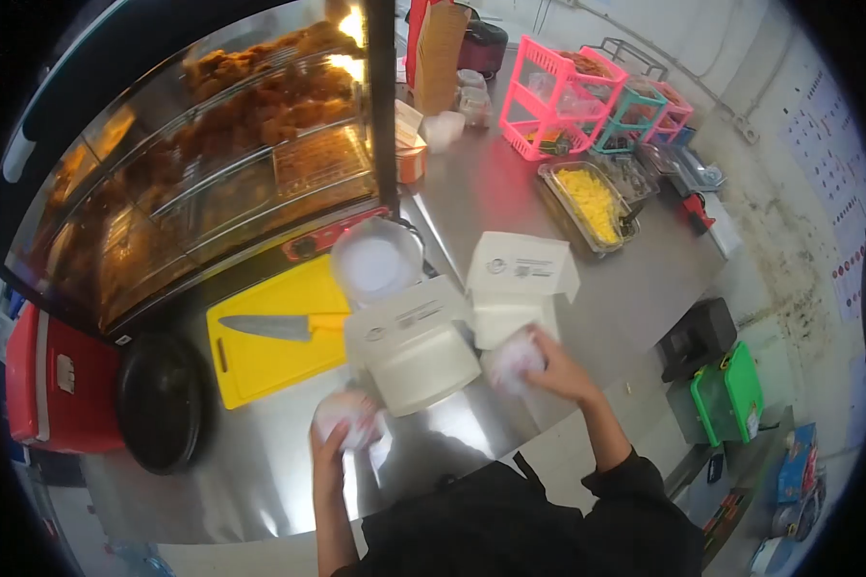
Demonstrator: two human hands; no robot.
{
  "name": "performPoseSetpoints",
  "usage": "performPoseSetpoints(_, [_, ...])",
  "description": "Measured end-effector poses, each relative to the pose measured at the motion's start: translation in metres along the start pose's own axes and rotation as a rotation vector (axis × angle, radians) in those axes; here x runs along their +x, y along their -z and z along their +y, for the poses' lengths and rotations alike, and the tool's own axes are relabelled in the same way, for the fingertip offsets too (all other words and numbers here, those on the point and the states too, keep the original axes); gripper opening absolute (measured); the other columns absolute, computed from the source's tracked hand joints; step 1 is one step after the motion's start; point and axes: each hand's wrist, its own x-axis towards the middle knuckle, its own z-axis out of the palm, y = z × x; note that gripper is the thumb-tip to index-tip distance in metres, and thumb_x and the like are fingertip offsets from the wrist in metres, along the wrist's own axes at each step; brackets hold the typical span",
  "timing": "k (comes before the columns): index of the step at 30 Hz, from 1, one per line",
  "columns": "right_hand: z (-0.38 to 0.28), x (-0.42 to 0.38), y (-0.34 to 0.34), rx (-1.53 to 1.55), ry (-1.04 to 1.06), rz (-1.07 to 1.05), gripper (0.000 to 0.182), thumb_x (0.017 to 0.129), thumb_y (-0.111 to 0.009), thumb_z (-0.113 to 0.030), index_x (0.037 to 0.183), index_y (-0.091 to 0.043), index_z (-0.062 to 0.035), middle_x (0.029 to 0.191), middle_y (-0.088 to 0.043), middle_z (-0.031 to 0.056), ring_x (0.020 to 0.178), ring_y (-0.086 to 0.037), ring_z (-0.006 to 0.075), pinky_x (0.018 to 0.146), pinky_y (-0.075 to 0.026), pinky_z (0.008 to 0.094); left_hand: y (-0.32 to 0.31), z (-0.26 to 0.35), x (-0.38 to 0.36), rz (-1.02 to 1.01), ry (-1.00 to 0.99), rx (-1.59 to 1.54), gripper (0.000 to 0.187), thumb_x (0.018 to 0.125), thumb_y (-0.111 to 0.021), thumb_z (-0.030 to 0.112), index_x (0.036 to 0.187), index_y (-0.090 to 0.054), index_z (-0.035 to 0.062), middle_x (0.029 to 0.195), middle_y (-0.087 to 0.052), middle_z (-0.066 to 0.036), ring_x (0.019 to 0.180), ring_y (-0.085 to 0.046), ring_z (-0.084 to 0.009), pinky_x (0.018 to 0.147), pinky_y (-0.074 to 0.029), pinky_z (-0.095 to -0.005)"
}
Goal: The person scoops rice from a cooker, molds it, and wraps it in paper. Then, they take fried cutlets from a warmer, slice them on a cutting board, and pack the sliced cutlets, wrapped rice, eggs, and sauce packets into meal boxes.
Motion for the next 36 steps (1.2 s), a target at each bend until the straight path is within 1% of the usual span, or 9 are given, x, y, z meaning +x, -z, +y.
performPoseSetpoints(4, [0.045,0.062,0.047,-0.389,0.113,0.230,0.055,0.063,-0.067,-0.021,0.111,-0.048,-0.0008,0.103,-0.057,0.0230,0.095,-0.058,0.0343,0.081,-0.045,0.0400,-0.108,-0.033,0.063,0.057,0.078,0.297,0.055,0.079,-0.067,0.030,0.116,-0.049,-0.0056,0.105,-0.059,-0.015,0.095,-0.058,-0.0209,0.081,-0.047,-0.0313])
performPoseSetpoints(9, [0.135,0.102,0.023,-0.335,-0.127,-0.113,0.041,0.069,-0.060,-0.026,0.100,-0.052,-0.0007,0.091,-0.061,0.0220,0.088,-0.058,0.0396,0.079,-0.045,0.0426,-0.115,-0.106,0.087,0.330,0.337,0.743,0.055,0.083,-0.062,0.038,0.104,-0.049,-0.0111,0.103,-0.058,-0.024,0.089,-0.061,-0.0256,0.072,-0.050,-0.0323])
performPoseSetpoints(12, [0.167,0.092,0.014,-0.509,0.126,0.048,0.031,0.073,-0.055,-0.019,0.099,-0.053,-0.0016,0.098,-0.055,0.0228,0.092,-0.054,0.0379,0.080,-0.044,0.0450,-0.133,-0.111,0.071,0.325,0.269,0.832,0.053,0.087,-0.055,0.041,0.095,-0.050,-0.0108,0.095,-0.058,-0.026,0.084,-0.060,-0.0294,0.069,-0.049,-0.0355])
performPoseSetpoints(14, [0.153,0.078,0.009,-0.492,0.135,0.139,0.030,0.073,-0.054,-0.014,0.100,-0.053,-0.0014,0.099,-0.054,0.0220,0.094,-0.053,0.0374,0.080,-0.043,0.0450,-0.126,-0.125,0.062,0.252,-0.219,1.635,0.048,0.088,-0.052,0.038,0.088,-0.050,-0.0102,0.086,-0.055,-0.023,0.079,-0.058,-0.0312,0.068,-0.047,-0.0397])
performPoseSetpoints(15, [0.133,0.073,0.011,-0.483,0.121,0.256,0.029,0.072,-0.053,-0.009,0.100,-0.053,-0.0011,0.101,-0.052,0.0211,0.095,-0.052,0.0369,0.081,-0.043,0.0450,-0.124,-0.124,0.057,0.242,-0.265,1.695,0.041,0.086,-0.054,0.033,0.085,-0.052,-0.0074,0.081,-0.052,-0.020,0.077,-0.056,-0.0331,0.071,-0.047,-0.0416])
performPoseSetpoints(20, [0.000,0.036,-0.057,-0.134,0.323,0.408,0.027,0.068,-0.054,0.002,0.095,-0.055,-0.0004,0.091,-0.056,0.0173,0.086,-0.054,0.0358,0.079,-0.045,0.0431,-0.091,-0.034,0.009,0.110,-0.283,1.298,0.030,0.085,-0.056,0.027,0.092,-0.058,-0.0022,0.092,-0.059,-0.019,0.085,-0.057,-0.0350,0.076,-0.046,-0.0410])
performPoseSetpoints(27, [-0.096,0.009,-0.243,0.184,0.637,-0.375,0.019,0.072,-0.059,0.000,0.090,-0.060,-0.0048,0.087,-0.061,0.0110,0.079,-0.060,0.0256,0.070,-0.050,0.0336,0.074,0.070,-0.003,0.431,-0.291,1.318,0.018,0.083,-0.057,0.016,0.096,-0.061,0.0036,0.088,-0.064,-0.014,0.079,-0.061,-0.0300,0.071,-0.048,-0.0384])
performPoseSetpoints(34, [-0.152,0.026,-0.326,0.223,0.251,0.016,0.010,0.078,-0.058,-0.002,0.087,-0.062,-0.0020,0.082,-0.063,0.0105,0.070,-0.061,0.0233,0.063,-0.048,0.0313,0.139,0.101,-0.013,0.419,-0.580,1.124,0.019,0.078,-0.057,0.005,0.097,-0.058,0.0011,0.090,-0.061,-0.015,0.085,-0.057,-0.0329,0.079,-0.044,-0.0403])
performPoseSetpoints(36, [-0.157,0.044,-0.309,0.221,0.239,0.373,0.008,0.082,-0.055,-0.003,0.086,-0.061,-0.0005,0.082,-0.064,0.0109,0.069,-0.060,0.0187,0.061,-0.046,0.0278,0.110,0.104,-0.029,0.284,-0.646,1.035,0.019,0.074,-0.060,0.003,0.093,-0.058,0.0038,0.089,-0.060,-0.012,0.084,-0.057,-0.0306,0.075,-0.043,-0.0397])
